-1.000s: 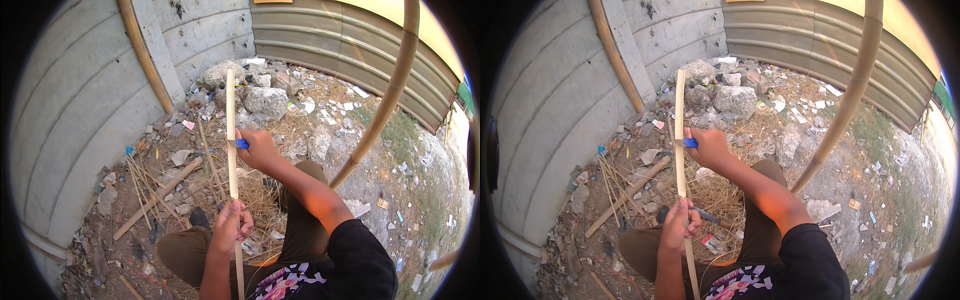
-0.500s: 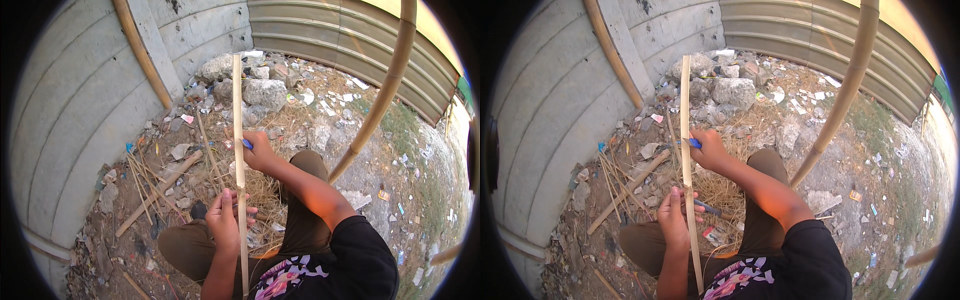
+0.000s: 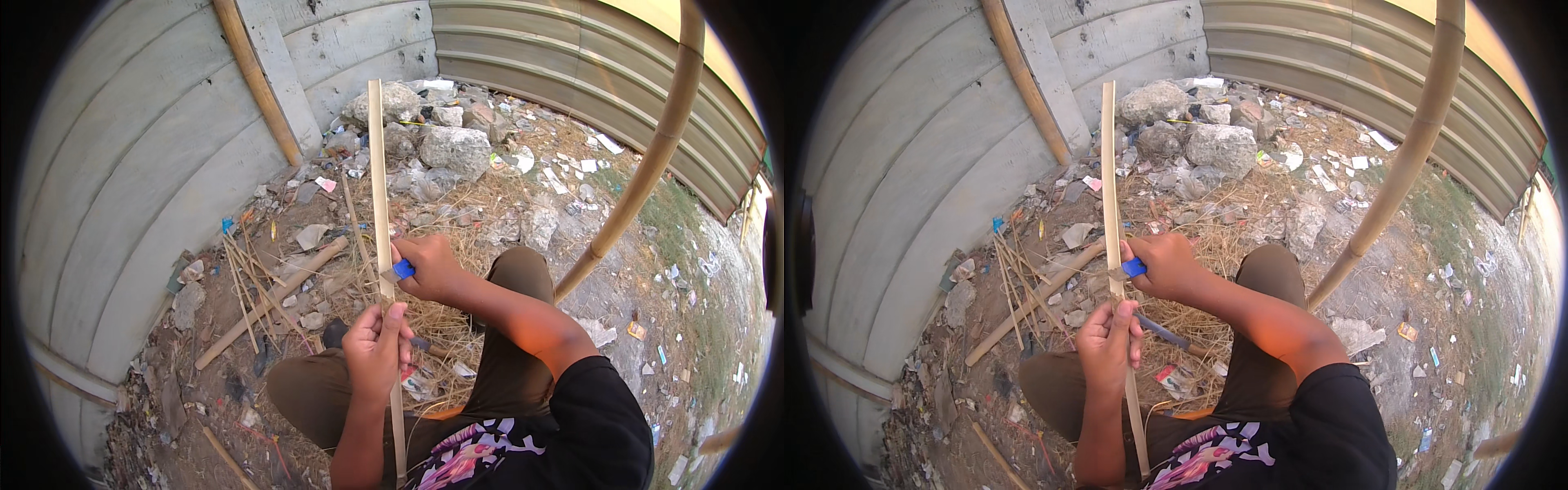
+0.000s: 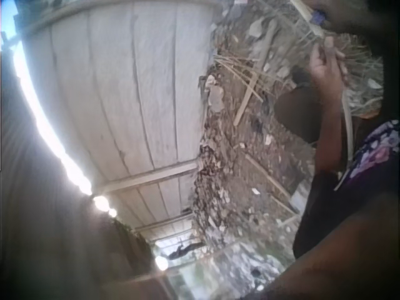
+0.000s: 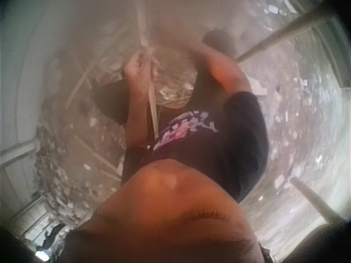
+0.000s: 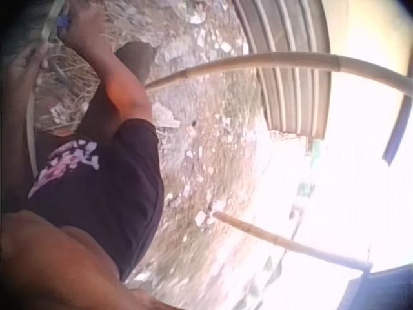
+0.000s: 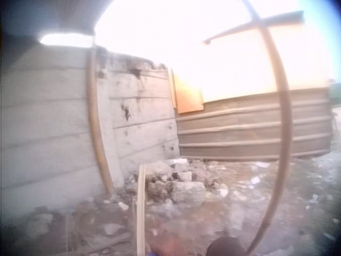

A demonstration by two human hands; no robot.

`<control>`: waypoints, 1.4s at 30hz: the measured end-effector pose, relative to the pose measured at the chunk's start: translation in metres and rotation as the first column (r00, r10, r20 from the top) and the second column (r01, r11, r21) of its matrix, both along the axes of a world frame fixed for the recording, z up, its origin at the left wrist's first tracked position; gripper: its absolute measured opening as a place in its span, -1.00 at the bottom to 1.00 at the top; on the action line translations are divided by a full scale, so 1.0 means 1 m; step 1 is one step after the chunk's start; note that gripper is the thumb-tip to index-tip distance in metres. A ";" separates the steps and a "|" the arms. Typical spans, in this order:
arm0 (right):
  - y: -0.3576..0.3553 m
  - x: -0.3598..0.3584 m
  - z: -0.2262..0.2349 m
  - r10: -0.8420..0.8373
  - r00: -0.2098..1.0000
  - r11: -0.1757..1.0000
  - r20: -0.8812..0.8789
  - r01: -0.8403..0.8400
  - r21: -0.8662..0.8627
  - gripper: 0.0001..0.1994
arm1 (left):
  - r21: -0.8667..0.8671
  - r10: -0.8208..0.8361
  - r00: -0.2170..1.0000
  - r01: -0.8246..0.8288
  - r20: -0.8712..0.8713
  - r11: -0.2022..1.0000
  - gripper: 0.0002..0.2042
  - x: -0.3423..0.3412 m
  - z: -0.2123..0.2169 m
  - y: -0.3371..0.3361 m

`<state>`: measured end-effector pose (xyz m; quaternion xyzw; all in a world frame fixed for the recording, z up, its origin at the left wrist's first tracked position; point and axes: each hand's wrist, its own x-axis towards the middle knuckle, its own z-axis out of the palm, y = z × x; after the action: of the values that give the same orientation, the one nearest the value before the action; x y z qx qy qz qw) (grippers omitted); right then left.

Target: The person sits on the ground and uses a blue utility knife to shave and split a long bamboo stick. They hold the stick with one hand and carefully scrape along its length to remove thin strips. Later, they use a larger knife to further split the bamboo.

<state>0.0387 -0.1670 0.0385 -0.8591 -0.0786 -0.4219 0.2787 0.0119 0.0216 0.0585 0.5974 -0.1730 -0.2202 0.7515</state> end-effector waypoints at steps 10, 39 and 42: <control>0.012 0.009 -0.002 -0.145 0.986 0.980 0.085 0.155 -0.128 -0.70 | -0.022 0.059 0.998 -0.060 -0.014 0.998 -0.77 0.002 -0.003 0.002; -0.118 0.019 0.109 -0.516 0.846 0.843 -0.135 0.472 -0.259 -0.77 | 0.104 -0.044 0.971 0.020 0.234 0.994 -0.78 -0.038 -0.015 -0.013; -0.132 0.033 0.118 -0.555 0.816 0.823 -0.160 0.511 -0.250 -0.80 | 0.135 -0.047 0.964 0.012 0.262 0.991 -0.77 -0.032 -0.017 -0.014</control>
<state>0.0718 -0.2985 0.1565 -0.9116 0.1571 -0.3733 0.0703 -0.0201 0.0080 0.0412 0.6673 -0.2655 -0.1607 0.6771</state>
